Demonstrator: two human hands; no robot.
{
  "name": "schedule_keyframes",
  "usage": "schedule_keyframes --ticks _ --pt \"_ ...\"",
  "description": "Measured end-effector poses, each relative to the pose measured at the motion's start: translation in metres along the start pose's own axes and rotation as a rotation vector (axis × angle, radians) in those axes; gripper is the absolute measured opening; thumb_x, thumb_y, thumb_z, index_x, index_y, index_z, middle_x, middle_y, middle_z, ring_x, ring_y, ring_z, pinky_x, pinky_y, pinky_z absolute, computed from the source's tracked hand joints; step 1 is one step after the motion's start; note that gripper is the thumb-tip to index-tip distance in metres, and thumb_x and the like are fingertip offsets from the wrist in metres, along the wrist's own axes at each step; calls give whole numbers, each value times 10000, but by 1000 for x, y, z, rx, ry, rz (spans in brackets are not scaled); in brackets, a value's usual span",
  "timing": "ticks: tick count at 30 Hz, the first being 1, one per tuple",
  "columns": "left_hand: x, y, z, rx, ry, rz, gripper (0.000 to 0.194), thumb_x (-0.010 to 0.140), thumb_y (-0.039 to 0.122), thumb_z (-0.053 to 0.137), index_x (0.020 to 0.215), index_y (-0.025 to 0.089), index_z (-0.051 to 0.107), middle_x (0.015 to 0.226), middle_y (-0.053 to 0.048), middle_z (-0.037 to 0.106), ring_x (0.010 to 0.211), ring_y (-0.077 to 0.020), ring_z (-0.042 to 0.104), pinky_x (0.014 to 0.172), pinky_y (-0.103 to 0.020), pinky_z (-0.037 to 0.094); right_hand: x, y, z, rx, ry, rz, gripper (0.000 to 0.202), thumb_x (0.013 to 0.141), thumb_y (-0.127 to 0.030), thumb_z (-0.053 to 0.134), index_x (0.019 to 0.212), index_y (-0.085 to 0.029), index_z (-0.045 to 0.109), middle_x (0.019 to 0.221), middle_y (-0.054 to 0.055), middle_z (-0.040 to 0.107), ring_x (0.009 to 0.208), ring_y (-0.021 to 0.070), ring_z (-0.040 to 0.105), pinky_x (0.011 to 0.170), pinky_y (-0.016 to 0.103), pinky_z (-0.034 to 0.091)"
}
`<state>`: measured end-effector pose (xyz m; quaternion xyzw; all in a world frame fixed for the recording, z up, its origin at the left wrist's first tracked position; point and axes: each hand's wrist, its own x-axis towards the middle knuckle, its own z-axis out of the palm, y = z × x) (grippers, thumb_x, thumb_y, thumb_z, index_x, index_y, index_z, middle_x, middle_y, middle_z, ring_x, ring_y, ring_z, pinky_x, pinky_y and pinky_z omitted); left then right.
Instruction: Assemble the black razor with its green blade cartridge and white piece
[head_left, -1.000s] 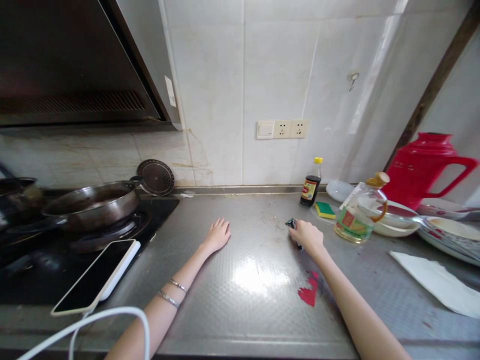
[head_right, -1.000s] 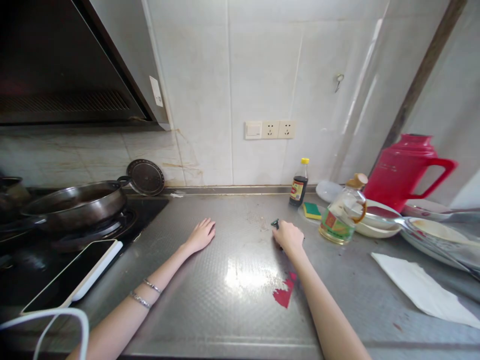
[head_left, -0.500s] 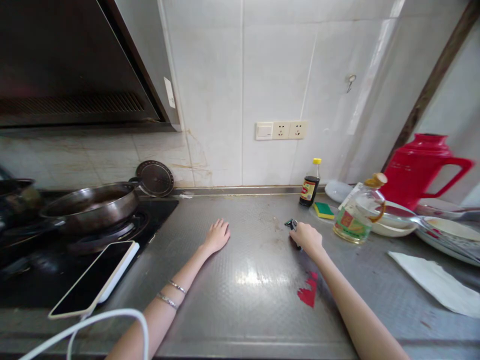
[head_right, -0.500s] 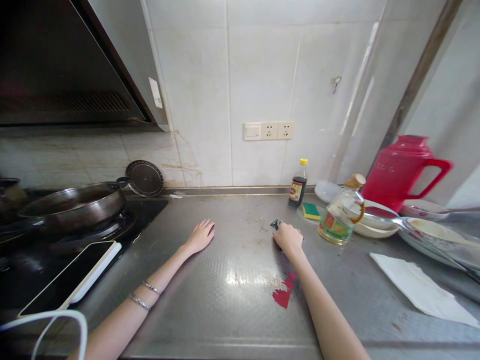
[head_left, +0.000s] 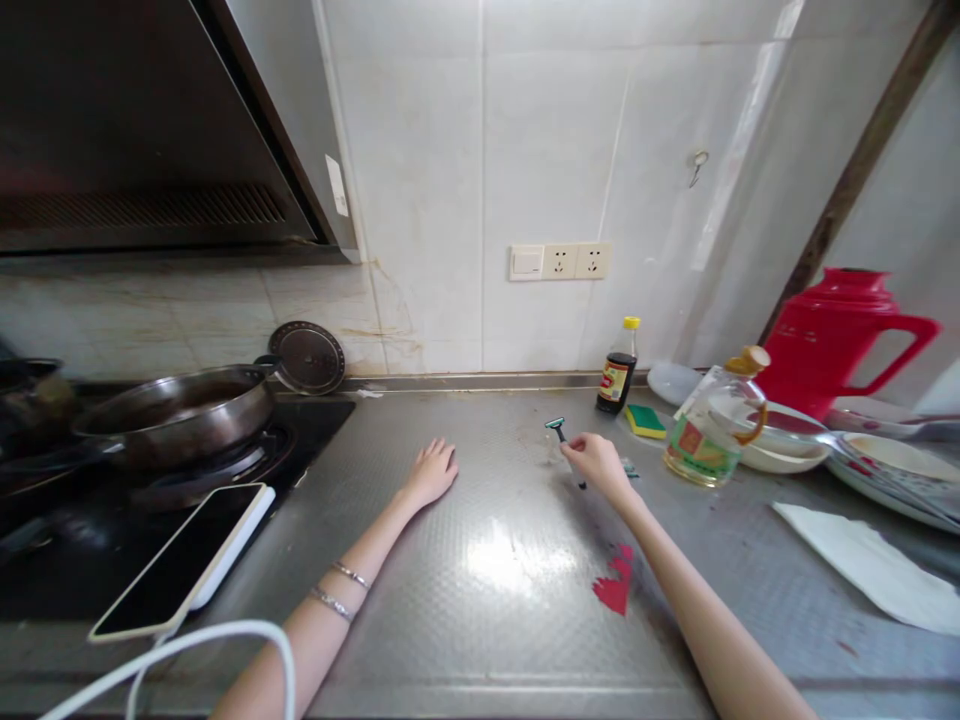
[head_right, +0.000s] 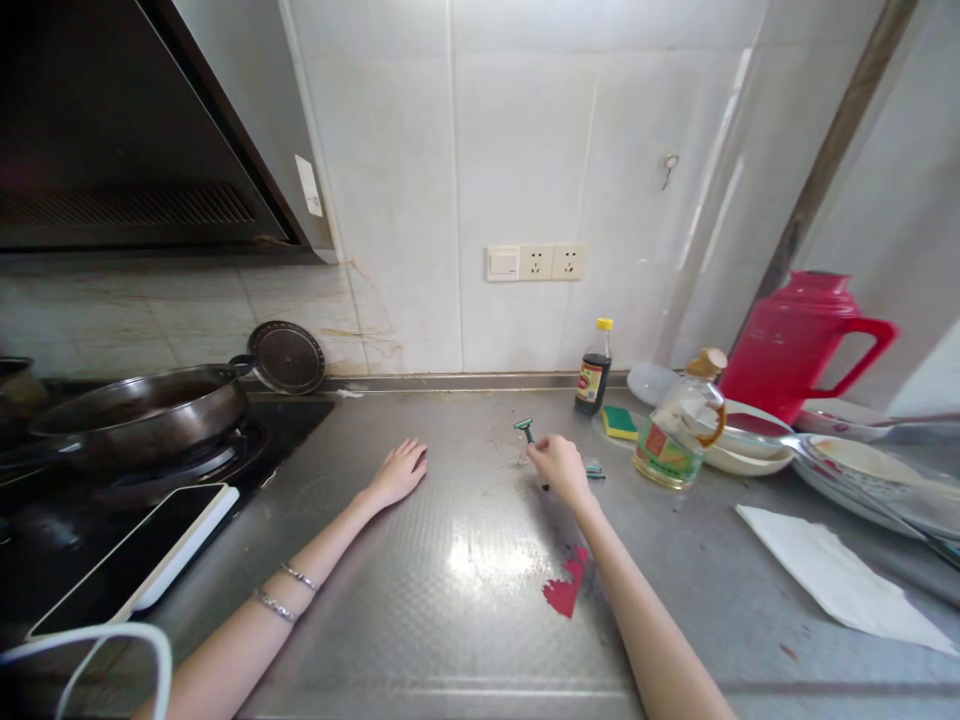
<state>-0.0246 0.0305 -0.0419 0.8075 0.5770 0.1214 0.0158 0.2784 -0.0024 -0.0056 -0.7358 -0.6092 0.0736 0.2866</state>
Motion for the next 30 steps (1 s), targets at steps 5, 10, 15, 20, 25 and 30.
schedule_keyframes --ticks 5,10,15,20,25,30 --pt "0 7 -5 -75 72 27 332 848 266 392 1103 166 580 1276 -102 500 1255 -267 352 1041 -430 252 -1 -19 6 358 -91 3 314 703 -402 562 817 -126 658 703 73 688 572 163 623 418 191 386" --pt "-5 34 -17 -256 166 125 239 802 223 467 942 160 649 1052 -82 636 1055 -202 522 948 -323 361 -10 -46 6 453 -142 -2 281 664 -376 604 770 -119 643 654 56 669 471 132 584 332 170 345" --pt "-22 73 -26 -556 152 156 306 771 434 532 860 170 660 859 -54 676 808 -168 597 748 -263 428 -16 -71 6 417 -121 -55 218 652 -319 589 741 -126 640 615 41 657 474 127 583 365 170 353" --pt "-35 94 -26 -622 124 82 421 682 569 574 764 161 636 655 -10 630 607 -132 555 567 -226 375 -22 -89 14 284 -16 -142 167 626 -263 574 697 -135 655 627 44 660 594 146 605 504 189 382" --pt "-37 95 -24 -556 137 38 368 691 521 584 676 154 596 583 15 577 545 -110 499 515 -218 312 -25 -100 26 229 -25 -147 181 617 -272 574 711 -145 663 652 48 661 638 152 594 549 197 371" --pt "-35 92 -25 -508 104 5 258 716 400 587 669 147 603 597 -3 593 564 -121 522 536 -222 330 -28 -104 27 216 -22 -163 175 639 -272 565 728 -147 651 665 54 660 642 153 586 554 199 358"
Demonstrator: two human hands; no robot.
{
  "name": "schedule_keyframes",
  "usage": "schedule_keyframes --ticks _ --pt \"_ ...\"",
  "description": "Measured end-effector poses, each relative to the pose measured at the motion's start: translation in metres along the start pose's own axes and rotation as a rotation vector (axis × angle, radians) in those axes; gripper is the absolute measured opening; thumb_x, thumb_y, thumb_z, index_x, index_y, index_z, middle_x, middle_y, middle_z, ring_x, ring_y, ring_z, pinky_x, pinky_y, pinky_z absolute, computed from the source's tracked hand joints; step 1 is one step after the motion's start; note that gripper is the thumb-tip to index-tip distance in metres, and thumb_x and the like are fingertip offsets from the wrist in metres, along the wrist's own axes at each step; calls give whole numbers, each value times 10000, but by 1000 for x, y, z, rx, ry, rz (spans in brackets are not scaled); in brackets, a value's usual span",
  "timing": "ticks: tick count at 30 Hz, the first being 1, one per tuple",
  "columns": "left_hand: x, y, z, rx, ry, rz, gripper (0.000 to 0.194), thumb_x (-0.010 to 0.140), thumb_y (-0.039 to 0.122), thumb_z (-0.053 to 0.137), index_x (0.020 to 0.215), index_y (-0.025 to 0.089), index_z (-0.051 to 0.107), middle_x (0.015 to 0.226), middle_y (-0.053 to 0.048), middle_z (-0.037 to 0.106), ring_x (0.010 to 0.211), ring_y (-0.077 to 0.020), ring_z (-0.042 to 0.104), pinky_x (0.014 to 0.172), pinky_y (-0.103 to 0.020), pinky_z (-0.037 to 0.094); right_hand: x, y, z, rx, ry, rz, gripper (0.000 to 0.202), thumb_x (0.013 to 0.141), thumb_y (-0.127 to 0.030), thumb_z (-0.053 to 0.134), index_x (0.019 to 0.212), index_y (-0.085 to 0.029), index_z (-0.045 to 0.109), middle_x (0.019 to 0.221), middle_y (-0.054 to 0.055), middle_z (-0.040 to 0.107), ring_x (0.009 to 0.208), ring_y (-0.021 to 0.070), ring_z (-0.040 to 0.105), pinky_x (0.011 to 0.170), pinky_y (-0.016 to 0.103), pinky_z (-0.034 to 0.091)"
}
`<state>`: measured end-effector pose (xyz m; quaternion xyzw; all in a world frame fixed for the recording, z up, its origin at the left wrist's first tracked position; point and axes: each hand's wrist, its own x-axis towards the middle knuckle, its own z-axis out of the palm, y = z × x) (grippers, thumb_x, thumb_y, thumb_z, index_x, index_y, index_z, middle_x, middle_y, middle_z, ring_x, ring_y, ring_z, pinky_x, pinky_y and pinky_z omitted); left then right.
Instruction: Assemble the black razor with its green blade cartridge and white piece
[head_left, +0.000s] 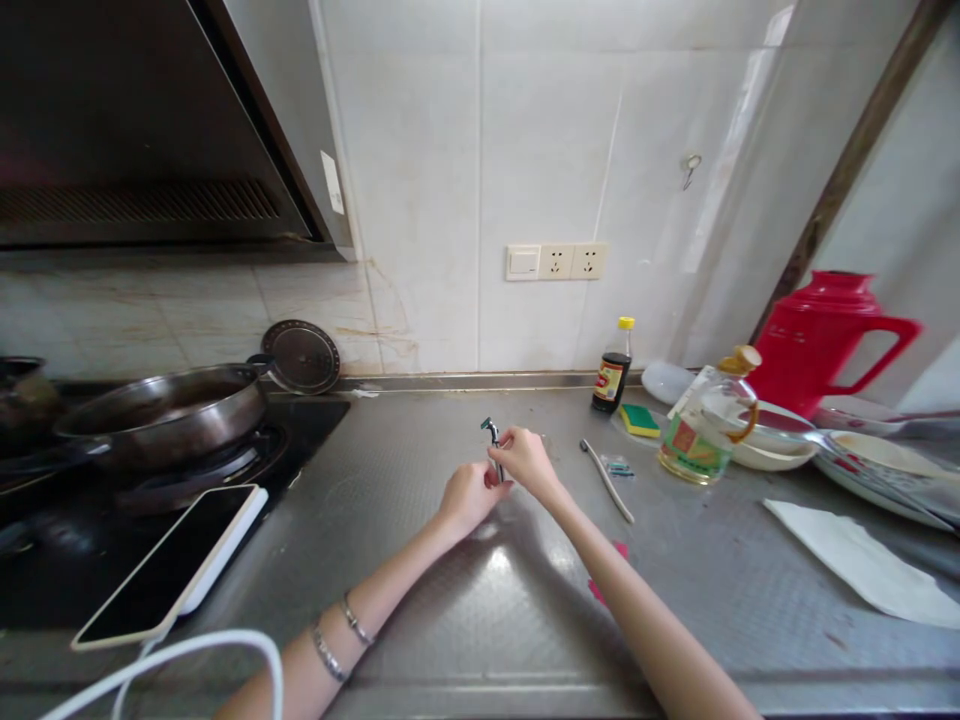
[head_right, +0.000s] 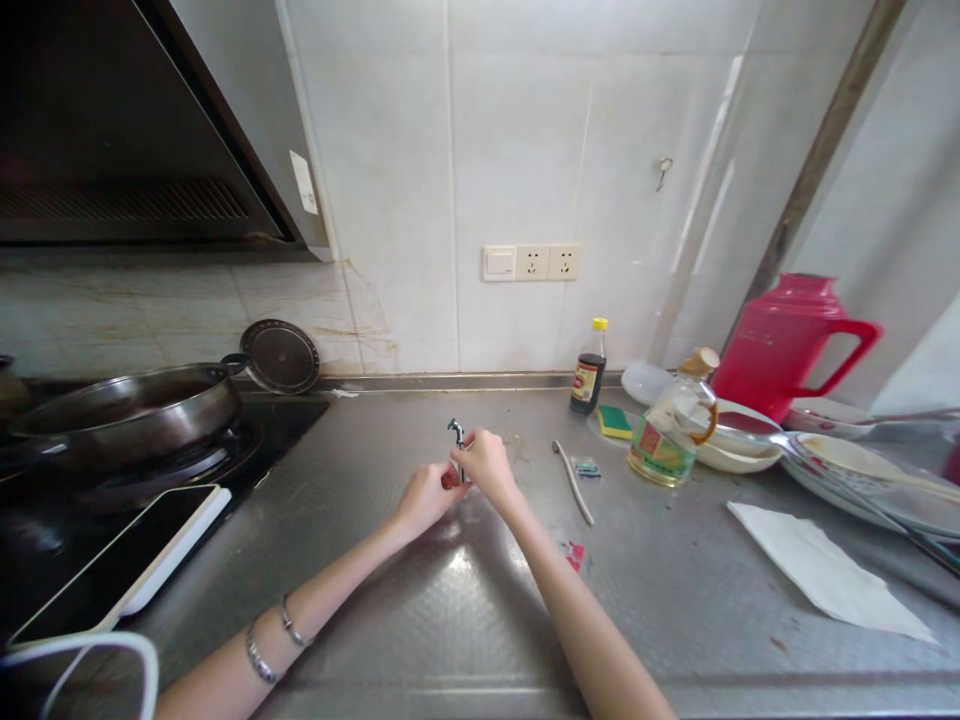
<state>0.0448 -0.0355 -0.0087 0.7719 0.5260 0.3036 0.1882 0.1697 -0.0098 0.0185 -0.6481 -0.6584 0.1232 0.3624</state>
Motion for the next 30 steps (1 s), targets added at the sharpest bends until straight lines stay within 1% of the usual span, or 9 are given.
schedule_keyframes --ticks 6,9,12,16,18,20,23,26,30 --pt "4 0 -5 140 -65 -45 145 712 228 534 657 137 633 632 -45 640 597 -142 569 561 -230 352 -1 1 3 28 -45 16 266 675 -338 596 829 -130 657 681 66 671 646 164 600 555 203 375" --pt "8 -4 -10 201 -61 -52 151 699 206 515 664 134 643 645 -65 653 609 -154 583 566 -236 356 -1 4 5 98 -83 20 353 717 -398 569 905 -114 662 637 60 664 621 160 609 552 202 394" --pt "13 -12 -19 253 -69 -93 168 686 219 515 659 137 660 675 -89 668 652 -173 600 584 -244 370 -1 14 -3 118 -127 42 384 774 -419 496 909 -105 672 603 59 660 585 155 609 541 205 402" --pt "19 -26 -28 326 -114 -179 186 666 213 513 656 133 681 691 -114 675 667 -182 610 576 -244 377 5 43 -26 1 -130 81 339 784 -311 464 934 -91 675 601 69 667 617 163 623 587 210 414" --pt "21 -33 -30 346 -144 -206 184 651 200 520 651 127 688 685 -119 676 665 -177 613 572 -238 378 9 63 -40 -128 -74 103 338 771 -297 475 955 -93 671 669 91 683 685 182 635 632 223 417" --pt "22 -38 -29 357 -166 -225 184 646 190 521 647 122 692 680 -122 677 662 -172 614 573 -233 380 12 84 -53 -245 -42 151 317 759 -293 485 920 -103 681 751 127 692 767 209 641 659 236 415" --pt "22 -40 -27 359 -174 -246 183 652 196 526 652 118 691 683 -125 676 654 -175 614 569 -234 384 13 111 -68 -372 -29 219 278 736 -273 508 897 -128 682 847 156 690 860 240 637 669 242 409" --pt "21 -39 -25 345 -183 -257 173 667 222 541 655 127 685 699 -123 677 668 -178 618 584 -234 394 10 130 -77 -410 -40 260 252 741 -282 502 850 -134 674 840 165 686 847 254 640 643 251 405" --pt "18 -36 -24 341 -201 -242 175 688 254 542 634 145 668 693 -110 672 681 -178 619 609 -239 404 6 144 -80 -427 -69 294 202 721 -275 529 793 -139 660 799 155 680 790 249 645 610 257 399"
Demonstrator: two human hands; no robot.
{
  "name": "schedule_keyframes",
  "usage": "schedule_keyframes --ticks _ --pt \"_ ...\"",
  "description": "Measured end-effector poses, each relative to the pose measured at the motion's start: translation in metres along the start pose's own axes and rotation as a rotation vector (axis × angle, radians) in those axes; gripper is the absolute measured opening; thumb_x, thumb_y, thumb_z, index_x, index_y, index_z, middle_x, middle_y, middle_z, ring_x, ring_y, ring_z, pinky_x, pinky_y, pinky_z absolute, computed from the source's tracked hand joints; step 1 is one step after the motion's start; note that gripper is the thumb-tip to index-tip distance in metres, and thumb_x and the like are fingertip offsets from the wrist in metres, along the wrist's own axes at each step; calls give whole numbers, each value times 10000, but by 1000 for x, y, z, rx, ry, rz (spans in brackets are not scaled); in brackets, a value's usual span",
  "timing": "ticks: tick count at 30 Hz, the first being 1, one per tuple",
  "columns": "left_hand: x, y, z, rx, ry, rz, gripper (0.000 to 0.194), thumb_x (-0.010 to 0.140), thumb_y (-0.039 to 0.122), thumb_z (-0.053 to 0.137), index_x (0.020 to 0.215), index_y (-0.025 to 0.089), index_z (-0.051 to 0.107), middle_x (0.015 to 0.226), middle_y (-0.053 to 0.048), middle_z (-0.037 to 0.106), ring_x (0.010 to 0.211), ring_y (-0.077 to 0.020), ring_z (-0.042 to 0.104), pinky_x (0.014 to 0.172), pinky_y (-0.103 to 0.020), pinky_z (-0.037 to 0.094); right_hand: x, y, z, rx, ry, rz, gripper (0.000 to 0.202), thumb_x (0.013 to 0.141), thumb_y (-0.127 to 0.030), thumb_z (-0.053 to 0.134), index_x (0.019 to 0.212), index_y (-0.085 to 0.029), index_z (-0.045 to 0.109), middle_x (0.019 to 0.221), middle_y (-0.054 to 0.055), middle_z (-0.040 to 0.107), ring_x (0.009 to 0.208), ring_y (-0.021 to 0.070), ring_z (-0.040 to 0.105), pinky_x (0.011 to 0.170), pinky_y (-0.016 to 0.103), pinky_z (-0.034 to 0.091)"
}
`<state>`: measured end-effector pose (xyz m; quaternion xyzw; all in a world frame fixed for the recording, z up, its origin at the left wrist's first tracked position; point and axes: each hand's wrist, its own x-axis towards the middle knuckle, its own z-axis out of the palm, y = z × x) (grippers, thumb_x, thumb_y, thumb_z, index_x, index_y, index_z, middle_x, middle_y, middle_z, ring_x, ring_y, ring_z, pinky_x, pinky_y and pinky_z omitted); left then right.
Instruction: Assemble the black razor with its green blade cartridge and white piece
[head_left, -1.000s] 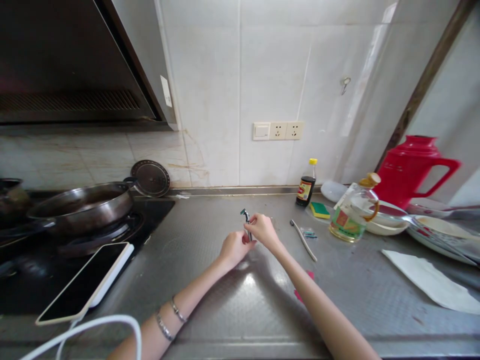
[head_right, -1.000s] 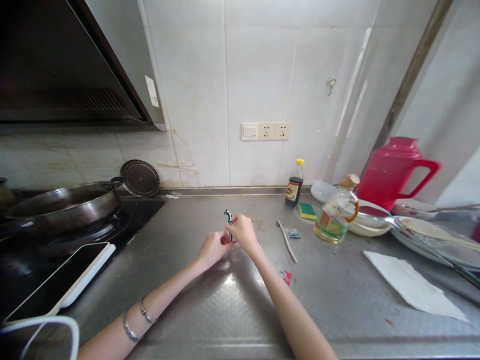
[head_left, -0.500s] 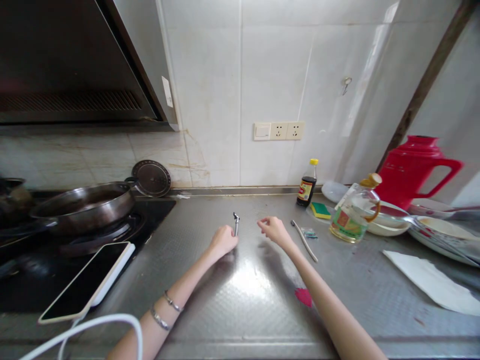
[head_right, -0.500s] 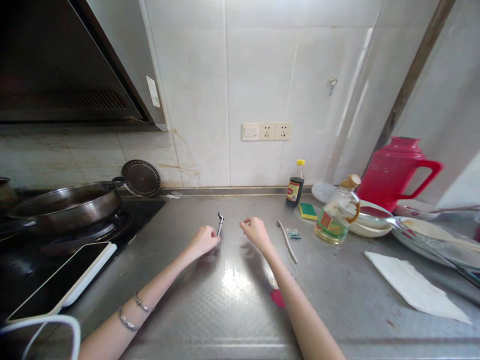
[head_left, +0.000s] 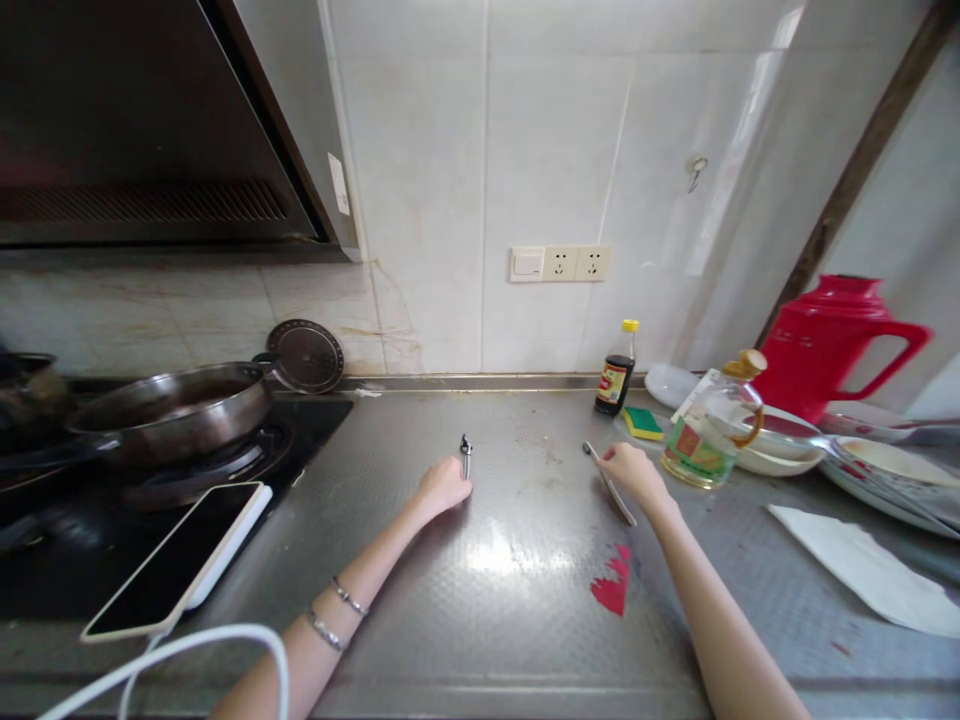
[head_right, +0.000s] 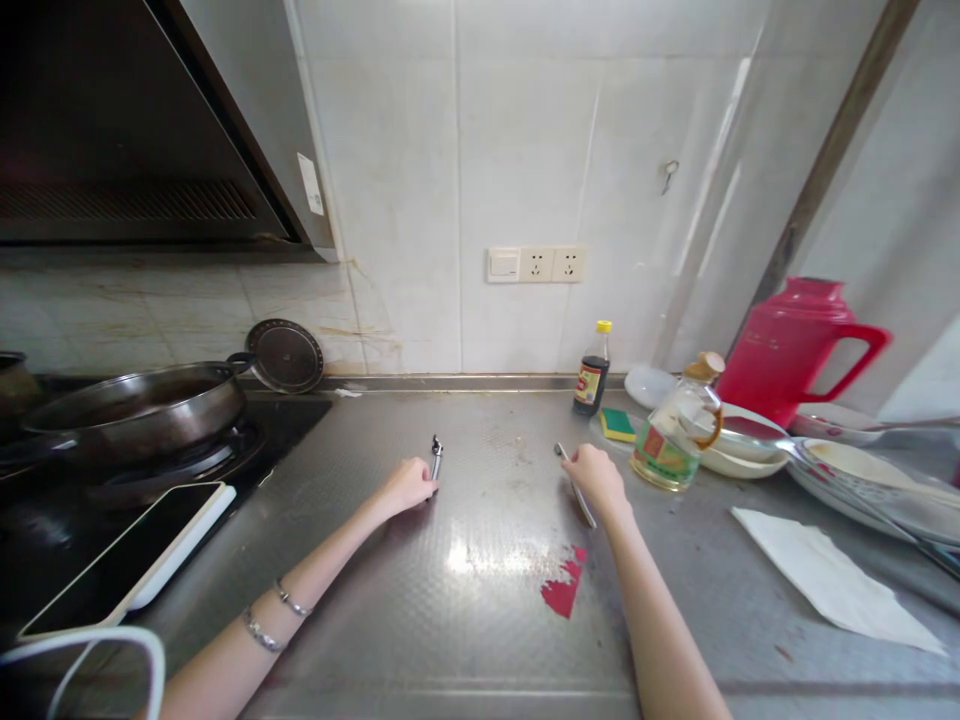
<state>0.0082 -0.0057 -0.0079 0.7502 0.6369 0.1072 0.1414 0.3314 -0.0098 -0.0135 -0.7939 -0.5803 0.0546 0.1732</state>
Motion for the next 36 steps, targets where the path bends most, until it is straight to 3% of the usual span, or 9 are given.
schedule_keyframes --ticks 13,20,29,36 --pt "-5 -2 1 65 30 74 208 700 338 542 617 158 607 699 -78 649 688 -196 610 579 -255 380 -8 2 -2 -7 -3 9 188 706 -302 538 755 -149 635 777 139 673 771 241 644 576 252 387" --pt "-7 2 -4 79 77 29 387 739 528 499 655 168 614 739 -81 660 730 -206 610 634 -273 393 -13 0 -4 -62 -49 40 186 699 -284 536 777 -150 638 824 158 671 794 269 645 585 274 410" --pt "-6 5 -8 52 173 7 321 827 397 411 745 191 644 810 -77 680 788 -193 620 622 -241 375 -13 -4 4 -127 -74 39 212 734 -246 515 858 -120 631 927 195 658 847 280 640 611 280 422" --pt "-15 18 -8 15 190 79 265 816 332 432 740 189 641 762 -53 673 727 -166 608 605 -228 357 -15 -23 4 93 10 -64 226 740 -268 495 604 -134 617 663 126 669 687 202 631 543 225 365"
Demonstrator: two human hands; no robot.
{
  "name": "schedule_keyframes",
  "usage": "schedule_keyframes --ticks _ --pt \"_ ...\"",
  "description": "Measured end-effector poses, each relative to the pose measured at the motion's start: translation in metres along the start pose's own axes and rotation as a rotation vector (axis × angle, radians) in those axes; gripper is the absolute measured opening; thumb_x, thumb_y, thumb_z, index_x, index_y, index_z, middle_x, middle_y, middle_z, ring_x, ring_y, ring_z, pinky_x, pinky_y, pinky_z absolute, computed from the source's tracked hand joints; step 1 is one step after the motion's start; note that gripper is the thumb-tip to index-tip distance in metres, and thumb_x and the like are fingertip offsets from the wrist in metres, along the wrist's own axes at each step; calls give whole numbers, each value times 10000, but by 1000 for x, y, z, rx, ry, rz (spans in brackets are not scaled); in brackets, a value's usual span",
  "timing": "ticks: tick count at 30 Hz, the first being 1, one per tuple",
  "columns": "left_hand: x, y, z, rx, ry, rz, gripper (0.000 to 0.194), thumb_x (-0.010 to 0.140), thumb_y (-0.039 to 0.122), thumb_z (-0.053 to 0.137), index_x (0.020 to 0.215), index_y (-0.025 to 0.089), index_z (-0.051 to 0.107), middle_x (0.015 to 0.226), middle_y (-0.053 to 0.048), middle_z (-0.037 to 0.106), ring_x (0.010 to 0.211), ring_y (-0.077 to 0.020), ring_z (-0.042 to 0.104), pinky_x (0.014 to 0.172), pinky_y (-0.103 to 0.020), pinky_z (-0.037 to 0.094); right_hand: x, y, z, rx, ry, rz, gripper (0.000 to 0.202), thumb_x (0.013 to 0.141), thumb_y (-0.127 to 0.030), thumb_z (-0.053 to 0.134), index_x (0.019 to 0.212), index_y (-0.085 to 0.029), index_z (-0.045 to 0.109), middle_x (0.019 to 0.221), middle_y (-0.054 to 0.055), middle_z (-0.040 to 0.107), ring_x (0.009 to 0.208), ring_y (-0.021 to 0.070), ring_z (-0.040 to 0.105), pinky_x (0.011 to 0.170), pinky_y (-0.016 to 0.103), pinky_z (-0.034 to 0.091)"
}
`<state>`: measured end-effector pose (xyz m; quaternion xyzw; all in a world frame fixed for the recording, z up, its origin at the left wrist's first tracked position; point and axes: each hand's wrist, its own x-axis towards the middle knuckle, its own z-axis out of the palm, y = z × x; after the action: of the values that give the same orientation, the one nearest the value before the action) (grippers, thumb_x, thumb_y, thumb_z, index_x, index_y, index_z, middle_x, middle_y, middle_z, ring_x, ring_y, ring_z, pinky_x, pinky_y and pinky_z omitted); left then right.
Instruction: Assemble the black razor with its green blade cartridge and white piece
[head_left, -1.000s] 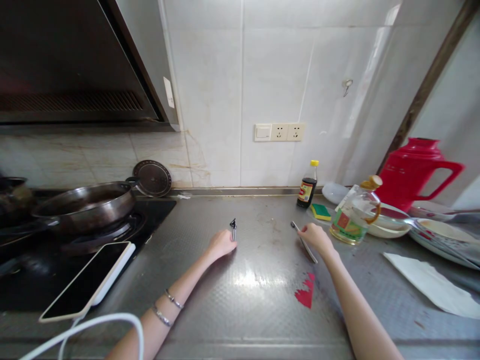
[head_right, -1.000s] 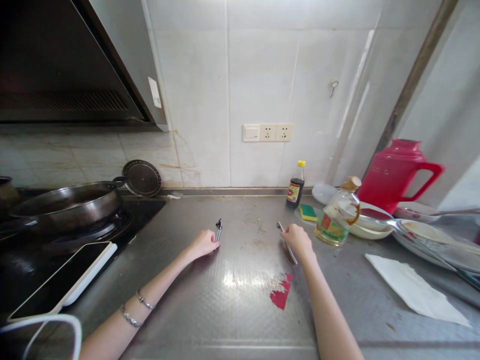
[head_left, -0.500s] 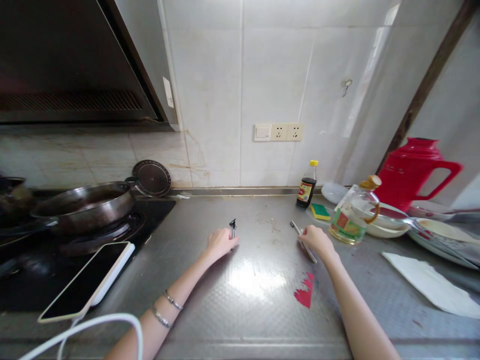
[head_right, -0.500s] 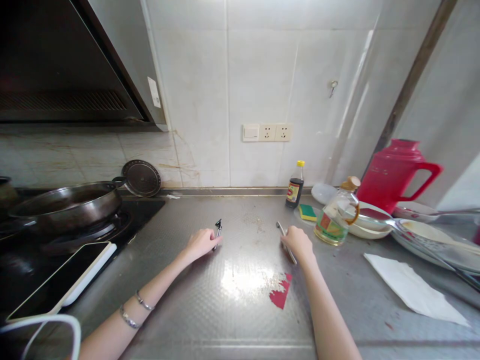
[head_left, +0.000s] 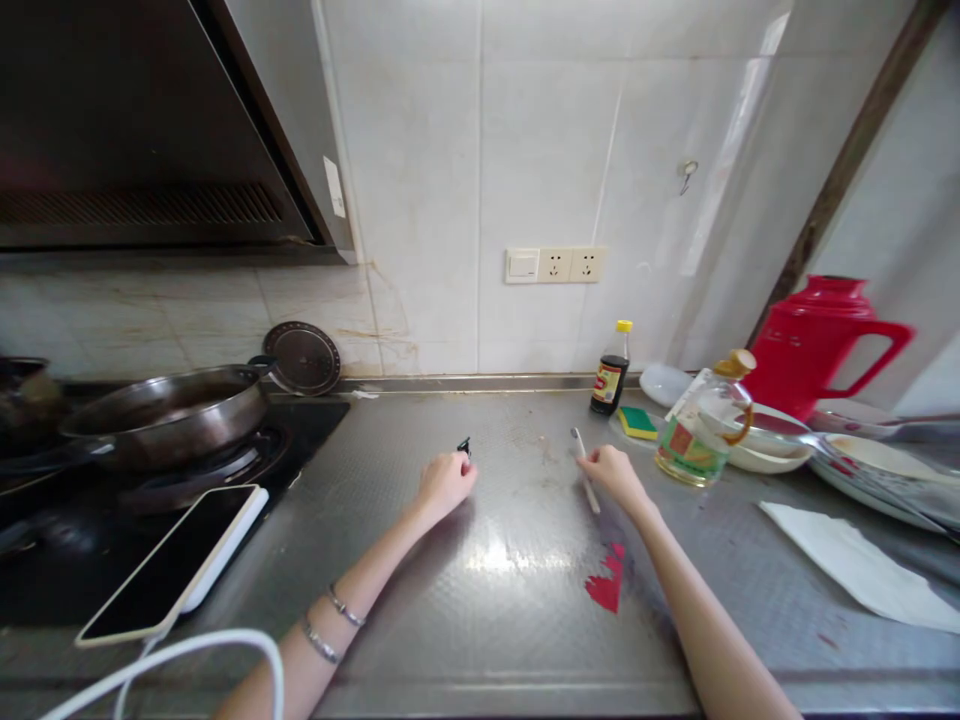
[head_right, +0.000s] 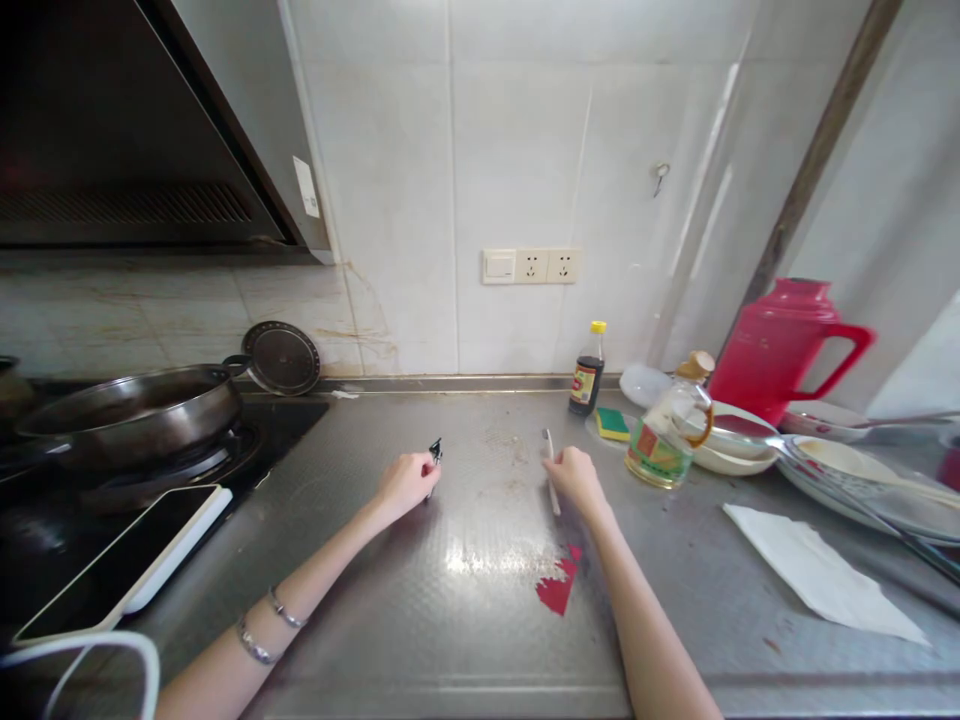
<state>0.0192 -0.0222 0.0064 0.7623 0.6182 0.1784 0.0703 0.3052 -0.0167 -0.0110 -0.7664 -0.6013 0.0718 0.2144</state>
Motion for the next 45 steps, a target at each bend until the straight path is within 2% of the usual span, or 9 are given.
schedule_keyframes --ticks 3,7,10,14,26,35,41,45 --pt "-11 15 2 -4 -7 82 261 806 345 452 717 181 635 733 -48 665 705 -164 602 596 -233 352 -9 -26 3 133 18 -63 251 721 -264 494 524 -146 594 541 79 633 599 169 603 516 213 342" --pt "-30 37 8 -58 -99 174 341 796 456 466 725 166 631 731 -55 661 699 -162 595 606 -237 367 -26 -63 16 282 63 -158 182 684 -235 504 563 -146 607 526 46 624 557 148 585 509 202 345" --pt "-39 48 14 -78 -142 180 388 786 504 463 720 160 628 706 -56 654 673 -168 596 603 -244 377 -38 -82 26 359 37 -206 168 683 -221 489 577 -150 599 501 31 614 493 128 564 476 194 341" --pt "-39 50 20 -94 -147 169 383 785 497 466 733 158 635 697 -59 653 673 -178 607 587 -243 379 -46 -97 29 433 -23 -210 139 677 -200 475 598 -156 580 479 13 604 417 105 538 435 183 334" --pt "-28 48 19 -113 -187 187 225 799 276 464 808 137 641 764 -77 676 742 -180 632 667 -258 436 -46 -103 18 339 -26 -211 179 670 -225 507 510 -167 562 476 31 611 488 120 567 478 186 342" --pt "-17 51 22 10 -157 198 269 810 288 441 869 135 655 808 -112 675 788 -215 644 679 -280 471 -37 -110 20 163 -12 -201 225 675 -243 505 512 -144 625 492 82 626 517 151 579 491 206 339" --pt "-13 51 19 30 -179 191 243 771 224 477 877 118 667 845 -132 674 838 -219 638 723 -277 468 -33 -112 20 209 -64 -248 285 697 -244 458 482 -151 621 443 70 601 486 138 561 486 197 341" --pt "-7 45 17 15 -183 141 246 768 234 477 831 95 670 813 -154 672 805 -227 643 688 -273 461 -30 -106 17 249 -47 -262 362 736 -302 434 431 -164 572 391 57 566 457 131 542 488 195 342"
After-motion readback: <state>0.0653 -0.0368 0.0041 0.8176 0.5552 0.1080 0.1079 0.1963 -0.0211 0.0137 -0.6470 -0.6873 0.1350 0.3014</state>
